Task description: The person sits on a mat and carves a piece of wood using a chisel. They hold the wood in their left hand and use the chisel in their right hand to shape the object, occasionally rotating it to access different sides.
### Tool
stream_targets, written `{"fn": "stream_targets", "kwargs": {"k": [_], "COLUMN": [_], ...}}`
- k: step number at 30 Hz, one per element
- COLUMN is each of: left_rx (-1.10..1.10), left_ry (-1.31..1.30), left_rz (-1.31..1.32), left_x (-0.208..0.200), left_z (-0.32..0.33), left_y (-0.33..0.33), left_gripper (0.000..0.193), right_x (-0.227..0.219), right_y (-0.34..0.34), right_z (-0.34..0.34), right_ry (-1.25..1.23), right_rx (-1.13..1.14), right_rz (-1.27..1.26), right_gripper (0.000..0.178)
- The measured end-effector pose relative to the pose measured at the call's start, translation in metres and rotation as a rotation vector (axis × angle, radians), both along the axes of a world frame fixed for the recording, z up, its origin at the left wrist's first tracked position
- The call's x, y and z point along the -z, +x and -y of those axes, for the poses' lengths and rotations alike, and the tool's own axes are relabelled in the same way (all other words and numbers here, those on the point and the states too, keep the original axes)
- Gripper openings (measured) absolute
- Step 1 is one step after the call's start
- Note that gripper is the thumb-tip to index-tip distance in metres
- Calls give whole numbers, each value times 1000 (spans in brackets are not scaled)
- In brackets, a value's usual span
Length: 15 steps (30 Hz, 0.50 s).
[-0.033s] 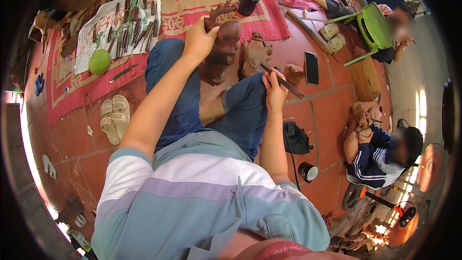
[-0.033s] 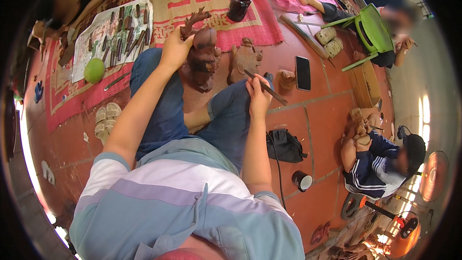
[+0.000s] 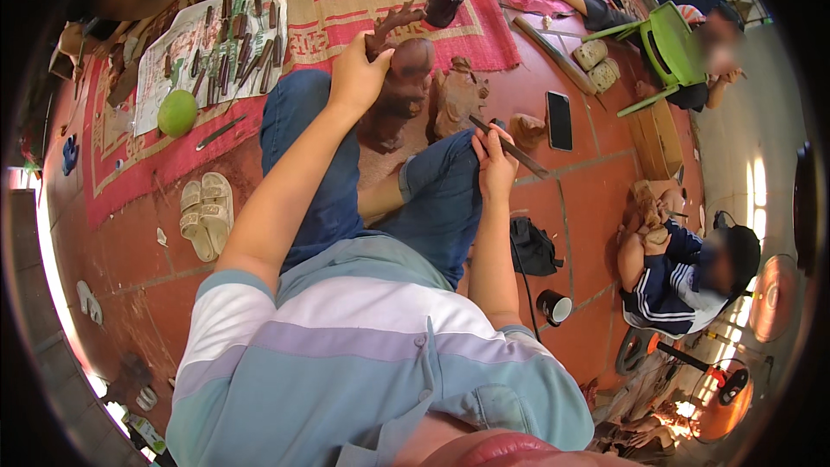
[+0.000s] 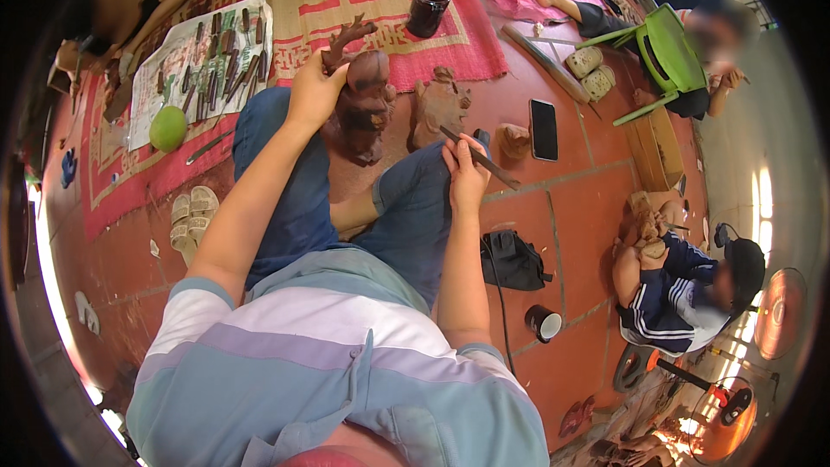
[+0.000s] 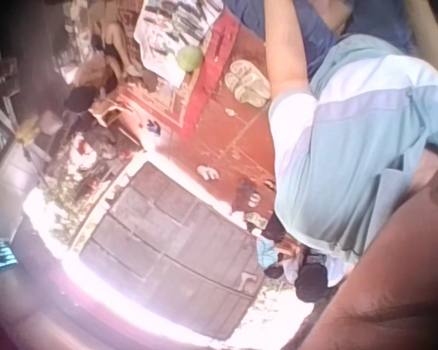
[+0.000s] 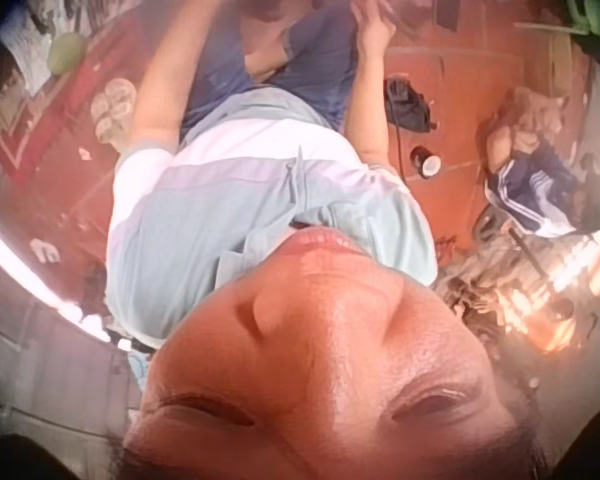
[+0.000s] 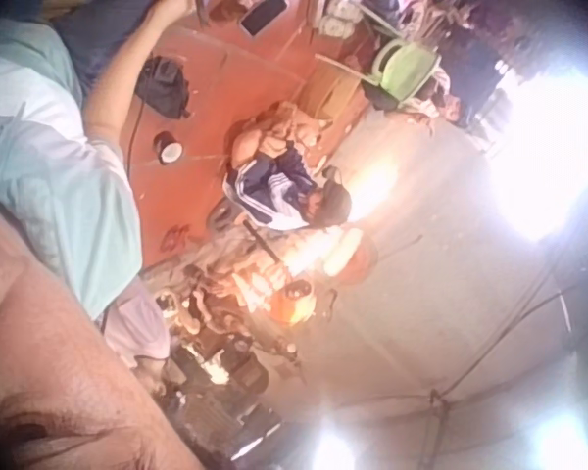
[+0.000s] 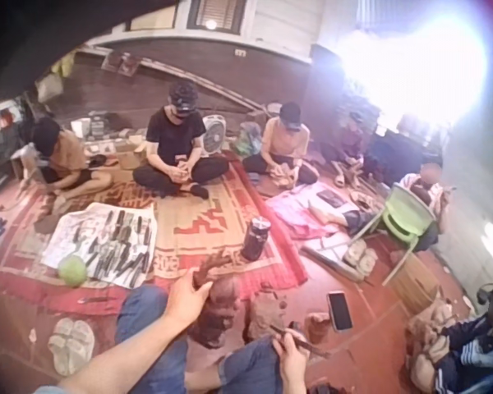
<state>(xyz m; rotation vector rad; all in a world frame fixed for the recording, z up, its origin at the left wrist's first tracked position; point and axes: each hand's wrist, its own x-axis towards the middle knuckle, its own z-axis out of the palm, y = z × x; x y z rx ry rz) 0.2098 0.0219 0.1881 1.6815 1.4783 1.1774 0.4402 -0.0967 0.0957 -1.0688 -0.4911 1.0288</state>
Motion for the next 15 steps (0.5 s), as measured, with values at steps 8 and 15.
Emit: {"fn": "stream_targets", "kwargs": {"k": [8,15], "left_rx": [102,304], "left_ry": [-90,-384], "left_rz": [394,367], "left_x": [9,-30], "left_z": [21,26], "left_y": [-28,-57], "left_gripper": [29,44], "right_x": [3,-4], "right_y": [1,-12], "right_z": [-7,-13], "right_ry": [50,-29], "right_rx": [-46,-25], "right_rz": [-111,29], "right_gripper": [19,14]}}
